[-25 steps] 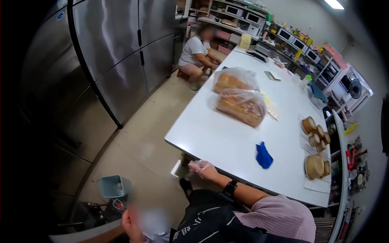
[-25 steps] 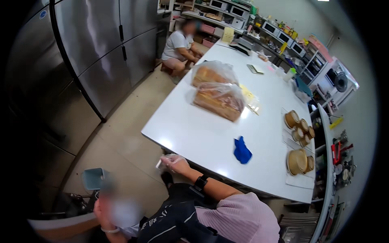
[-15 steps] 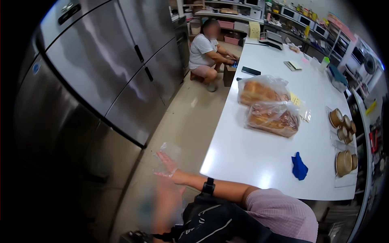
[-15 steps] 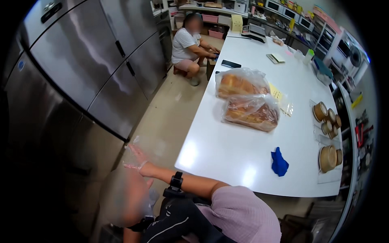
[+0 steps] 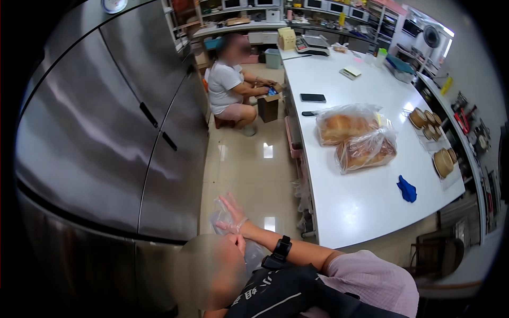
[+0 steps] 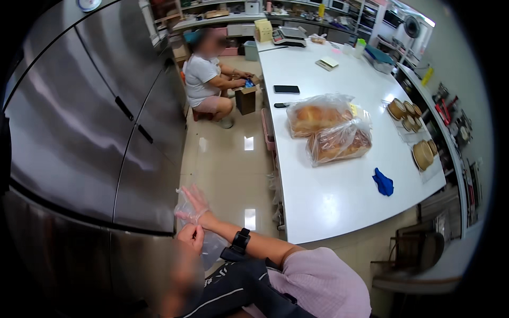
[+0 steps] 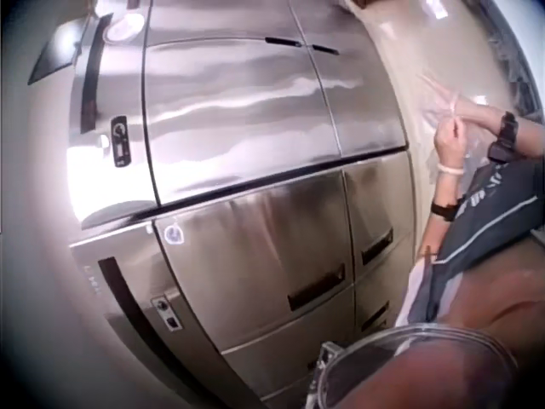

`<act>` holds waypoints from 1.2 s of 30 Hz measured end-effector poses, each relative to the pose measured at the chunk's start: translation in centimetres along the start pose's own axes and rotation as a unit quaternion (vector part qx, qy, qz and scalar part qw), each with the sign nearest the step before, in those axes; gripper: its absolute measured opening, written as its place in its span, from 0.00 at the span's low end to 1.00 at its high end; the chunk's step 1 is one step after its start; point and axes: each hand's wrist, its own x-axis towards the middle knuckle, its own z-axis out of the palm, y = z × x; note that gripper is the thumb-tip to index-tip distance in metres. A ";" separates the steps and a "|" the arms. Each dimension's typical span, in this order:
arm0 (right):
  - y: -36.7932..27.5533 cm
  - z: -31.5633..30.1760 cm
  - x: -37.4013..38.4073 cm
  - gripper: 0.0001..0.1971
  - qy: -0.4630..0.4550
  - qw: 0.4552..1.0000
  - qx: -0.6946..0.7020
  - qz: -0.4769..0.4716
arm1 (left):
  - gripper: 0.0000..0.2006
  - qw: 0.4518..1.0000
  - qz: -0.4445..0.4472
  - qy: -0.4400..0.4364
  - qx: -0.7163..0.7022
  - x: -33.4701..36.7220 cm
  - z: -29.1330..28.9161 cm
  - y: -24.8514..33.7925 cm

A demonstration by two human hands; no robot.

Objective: The person picks up baked bread from a metal tray and puts them into plastic bags by hand, using a small scraper to clean the tray between batches.

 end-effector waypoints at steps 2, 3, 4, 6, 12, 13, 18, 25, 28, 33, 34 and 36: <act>-0.8 -0.5 3.3 0.37 0.032 0.999 -0.014 -0.032 | 0.09 0.998 0.041 -0.029 -0.038 2.3 -0.9 -2.3; -0.7 -0.7 4.5 0.38 0.048 0.998 -0.023 -0.045 | 0.09 0.995 0.061 -0.047 -0.059 3.4 -1.0 -3.2; 1.0 -0.1 5.4 0.39 0.087 0.984 -0.122 -0.097 | 0.09 0.991 0.072 -0.071 -0.086 4.7 -1.0 -3.8; 5.0 0.4 8.0 0.39 0.122 0.955 -0.238 -0.131 | 0.09 0.979 0.092 -0.116 -0.138 8.3 -0.4 -4.6; 3.6 -2.4 18.3 0.36 0.097 0.978 -0.182 0.027 | 0.02 0.959 0.190 -0.183 -0.104 20.9 0.3 -8.2; 5.4 -3.5 20.6 0.37 0.110 0.980 -0.164 0.023 | 0.02 0.956 0.214 -0.165 -0.117 24.2 -0.2 -7.2; 14.6 -8.5 31.2 0.42 0.127 0.976 -0.167 0.060 | 0.21 0.889 0.397 -0.051 -0.223 38.8 -9.5 -0.6; 19.9 -15.6 43.6 0.49 0.180 0.968 -0.162 0.059 | 0.26 0.823 0.554 0.053 -0.113 54.5 -10.5 1.5; 23.6 -19.7 47.7 0.44 0.202 0.954 -0.203 0.093 | 0.31 0.804 0.571 0.045 -0.161 62.1 -6.3 0.6; 30.4 -25.4 57.8 0.38 0.244 0.952 -0.143 0.118 | 0.29 0.798 0.579 -0.058 -0.155 75.0 -2.0 -3.0; 31.3 -26.4 59.6 0.39 0.243 0.920 -0.263 0.158 | 0.26 0.822 0.541 -0.084 -0.155 76.6 -1.7 -4.4; 32.2 -28.8 63.9 0.38 0.234 0.905 -0.312 0.170 | 0.23 0.841 0.499 -0.114 -0.179 81.6 0.3 -5.8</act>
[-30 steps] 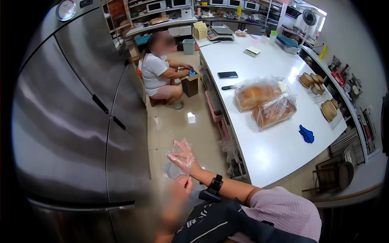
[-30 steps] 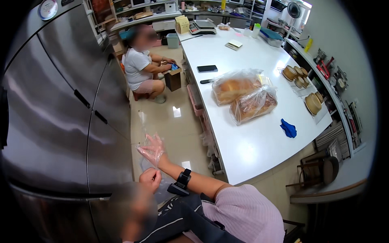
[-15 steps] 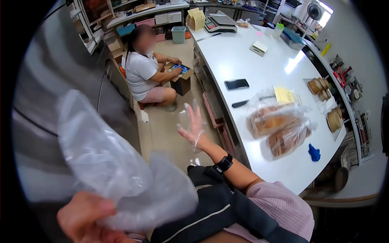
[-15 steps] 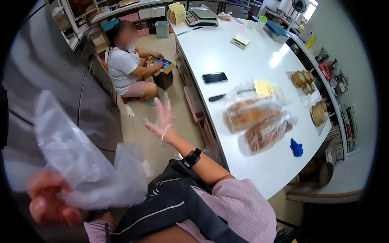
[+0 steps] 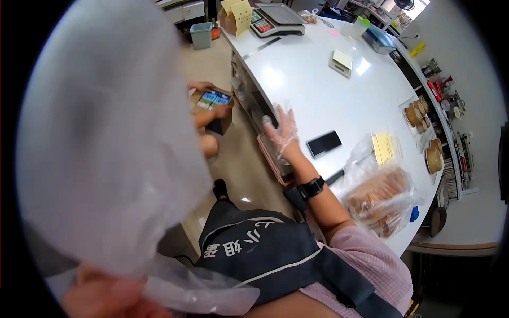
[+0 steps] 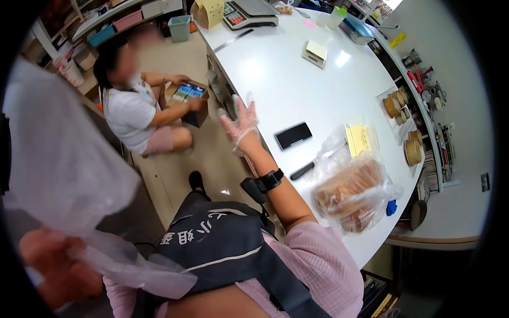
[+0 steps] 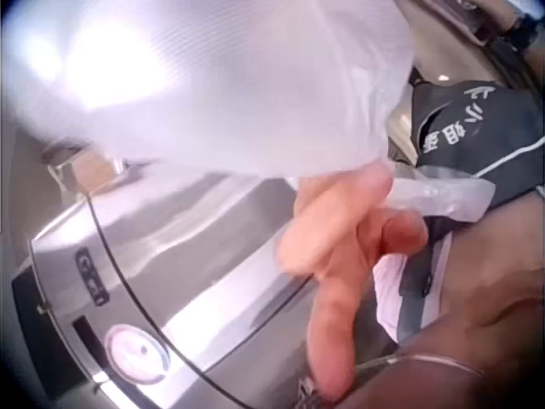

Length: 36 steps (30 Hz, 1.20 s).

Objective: The person picks up baked bread from a metal tray and puts them into plastic bags by hand, using a small scraper to clean the tray between batches.

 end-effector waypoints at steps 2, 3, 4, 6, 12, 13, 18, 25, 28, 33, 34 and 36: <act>1.4 -1.1 4.3 0.35 0.019 0.999 -0.039 0.003 | 0.23 0.999 0.017 0.001 -0.043 3.2 2.2 -7.6; 4.2 -1.1 6.6 0.35 0.042 0.997 -0.062 0.006 | 0.23 0.998 0.033 -0.004 -0.052 5.1 3.6 -11.4; 7.9 -1.6 8.4 0.34 0.069 0.993 -0.094 0.024 | 0.12 0.991 -0.118 0.035 -0.053 6.7 6.0 -14.3; 10.0 -3.4 13.3 0.36 0.096 0.986 -0.107 0.081 | 0.23 0.974 -0.104 -0.031 -0.201 9.6 9.0 -21.6; 20.1 -17.7 26.1 0.40 0.203 0.931 -0.291 0.089 | 0.16 0.858 -0.380 -0.090 -0.333 16.2 20.9 -38.5; 21.6 -21.0 28.4 0.41 0.245 0.915 -0.301 0.113 | 0.16 0.850 -0.392 -0.109 -0.336 16.9 23.3 -41.4; 30.7 -39.0 43.4 0.38 0.427 0.880 -0.197 0.076 | 0.16 0.834 -0.457 -0.200 -0.234 16.5 34.6 -55.9; 40.2 -34.3 62.7 0.31 0.443 0.830 -0.233 0.247 | 0.26 0.860 -0.325 -0.392 -0.024 22.5 45.2 -66.8; 51.4 -28.7 67.1 0.46 0.330 0.892 -0.221 0.215 | 0.30 0.838 -0.284 -0.466 0.021 21.8 49.6 -70.3; 58.7 -20.7 71.8 0.36 0.150 0.826 -0.213 0.501 | 0.37 0.745 -0.324 -0.579 0.072 25.3 51.2 -68.8; 60.1 -20.0 72.4 0.35 0.107 0.827 -0.196 0.517 | 0.37 0.735 -0.330 -0.588 0.070 25.5 51.1 -68.6; 62.4 -18.4 74.2 0.34 0.057 0.831 -0.178 0.524 | 0.38 0.728 -0.310 -0.607 0.081 25.0 50.9 -68.5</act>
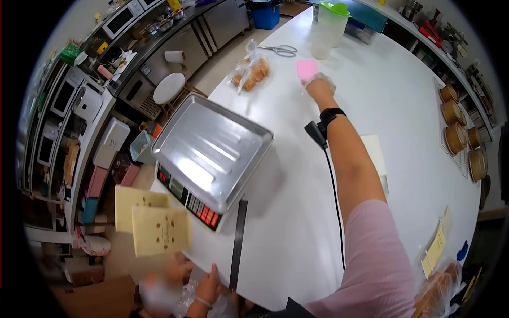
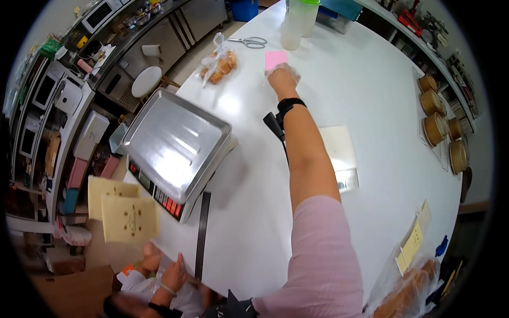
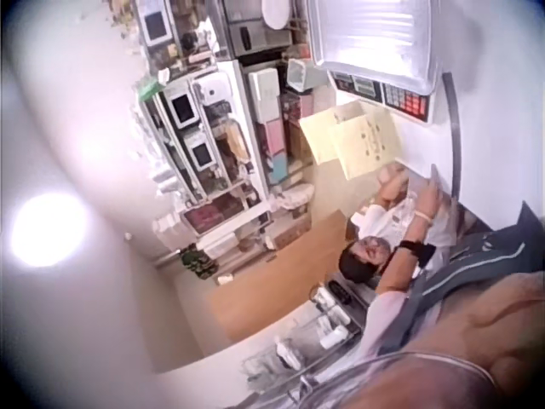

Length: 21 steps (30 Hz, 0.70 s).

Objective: The person picks up baked bread from a metal tray and puts them into plastic bags by hand, using a small scraper to clean the tray between batches.

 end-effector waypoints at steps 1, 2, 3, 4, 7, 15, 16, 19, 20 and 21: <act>-0.6 0.9 1.0 0.33 -0.001 1.000 -0.001 -0.006 | 0.39 1.000 0.006 0.004 -0.001 -0.1 0.3 -0.1; -0.4 1.5 2.4 0.32 0.003 1.000 -0.004 -0.003 | 0.40 1.000 0.023 0.005 0.003 0.4 0.0 -0.4; -0.2 2.8 4.3 0.32 0.096 0.995 -0.009 -0.040 | 0.40 0.999 0.035 0.007 0.006 0.8 -0.4 -0.3; 0.1 5.0 6.1 0.32 0.183 0.980 -0.014 -0.075 | 0.41 0.999 0.028 -0.010 0.013 1.3 -1.2 0.1; 0.6 9.3 10.0 0.32 0.279 0.957 0.011 -0.083 | 0.39 0.998 0.003 -0.052 0.043 1.7 -1.9 0.7; 0.5 7.8 13.9 0.16 0.041 0.979 -0.162 -0.114 | 0.36 0.991 -0.053 -0.104 0.059 1.5 -1.8 0.8; 0.6 7.6 13.9 0.14 0.025 0.977 -0.180 -0.113 | 0.37 0.991 -0.056 -0.106 0.054 1.3 -1.6 0.7; -0.5 5.9 8.6 0.12 0.019 0.960 -0.204 -0.192 | 0.37 0.992 -0.064 -0.101 0.031 0.3 -1.2 0.9; -0.3 4.6 6.7 0.12 -0.010 0.950 -0.251 -0.186 | 0.38 0.995 -0.053 -0.086 0.027 0.4 -1.4 1.0; 3.3 6.5 11.0 0.13 0.026 0.951 -0.282 -0.122 | 0.40 0.997 -0.029 -0.069 0.033 1.4 -2.2 1.0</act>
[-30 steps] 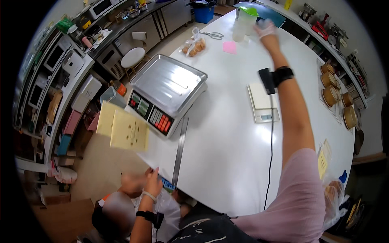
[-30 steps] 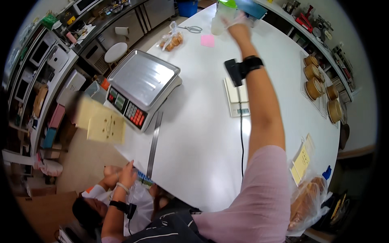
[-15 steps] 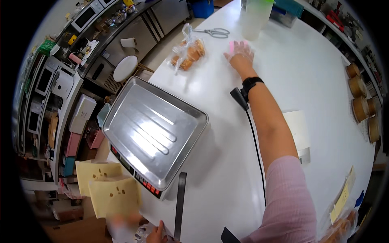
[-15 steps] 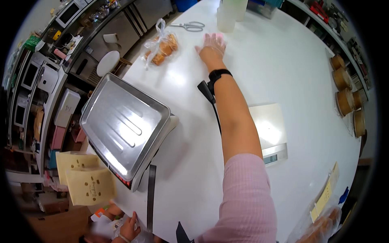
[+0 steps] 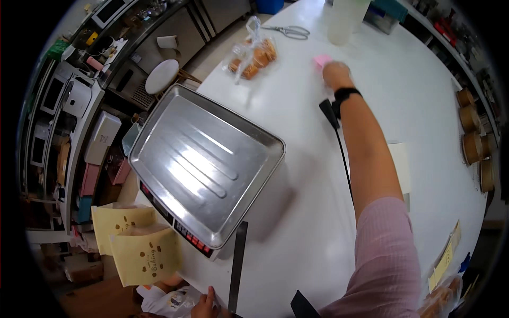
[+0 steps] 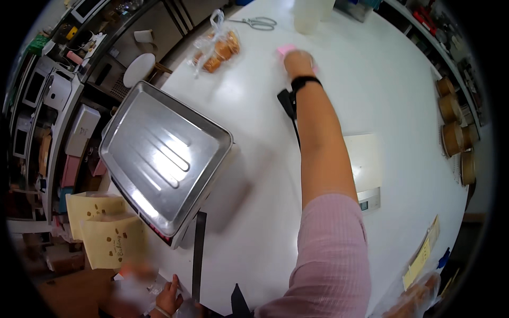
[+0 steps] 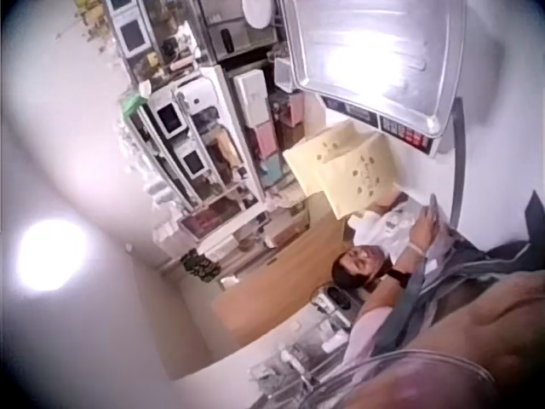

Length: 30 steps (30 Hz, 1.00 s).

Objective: The person picks up baked bread from a metal tray and puts them into plastic bags by hand, using a small scraper to clean the tray between batches.

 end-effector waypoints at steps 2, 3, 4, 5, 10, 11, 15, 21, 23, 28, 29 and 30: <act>0.7 0.8 -2.6 0.12 0.123 0.974 0.179 0.060 | 0.41 1.000 0.010 0.020 -0.014 -0.5 0.7 -0.1; 1.9 0.8 -3.6 0.11 0.154 0.962 0.215 0.070 | 0.41 0.999 0.021 0.026 -0.013 -0.3 1.0 -0.6; 3.2 0.9 -5.0 0.11 0.184 0.947 0.251 0.080 | 0.41 0.999 0.034 0.032 -0.009 -0.3 1.1 -1.1; 2.5 -0.1 -7.8 0.12 0.202 0.940 0.263 0.078 | 0.38 0.998 0.023 0.041 -0.038 -1.0 1.4 -0.6; 0.3 -12.7 -33.8 0.14 0.080 0.540 0.838 0.022 | 0.34 0.983 0.095 0.088 -0.128 -0.3 3.4 -3.2; -0.3 -14.5 -38.8 0.15 0.086 0.554 0.828 0.014 | 0.31 0.983 0.114 0.113 -0.087 -0.1 4.2 -3.6; -2.9 -17.8 -57.9 0.12 0.053 0.529 0.847 -0.019 | 0.19 0.923 0.234 0.210 -0.222 -7.2 3.0 1.2; -7.3 -15.6 -80.6 0.10 0.042 0.421 0.906 -0.017 | 0.10 0.727 0.384 0.036 -0.567 -25.9 3.8 9.0; -7.3 -15.0 -87.2 0.10 0.046 0.406 0.913 -0.008 | 0.11 0.711 0.394 0.076 -0.577 -29.4 7.6 8.9; -0.7 -13.2 -99.0 0.10 0.189 0.562 0.790 0.159 | 0.15 0.679 0.396 0.002 -0.618 -36.5 16.9 10.9; 1.4 -12.4 -101.0 0.10 0.196 0.558 0.795 0.139 | 0.14 0.670 0.403 -0.016 -0.623 -37.5 18.6 11.5; 3.1 -11.1 -103.0 0.10 0.214 0.547 0.796 0.146 | 0.13 0.651 0.399 -0.046 -0.644 -38.4 20.2 12.3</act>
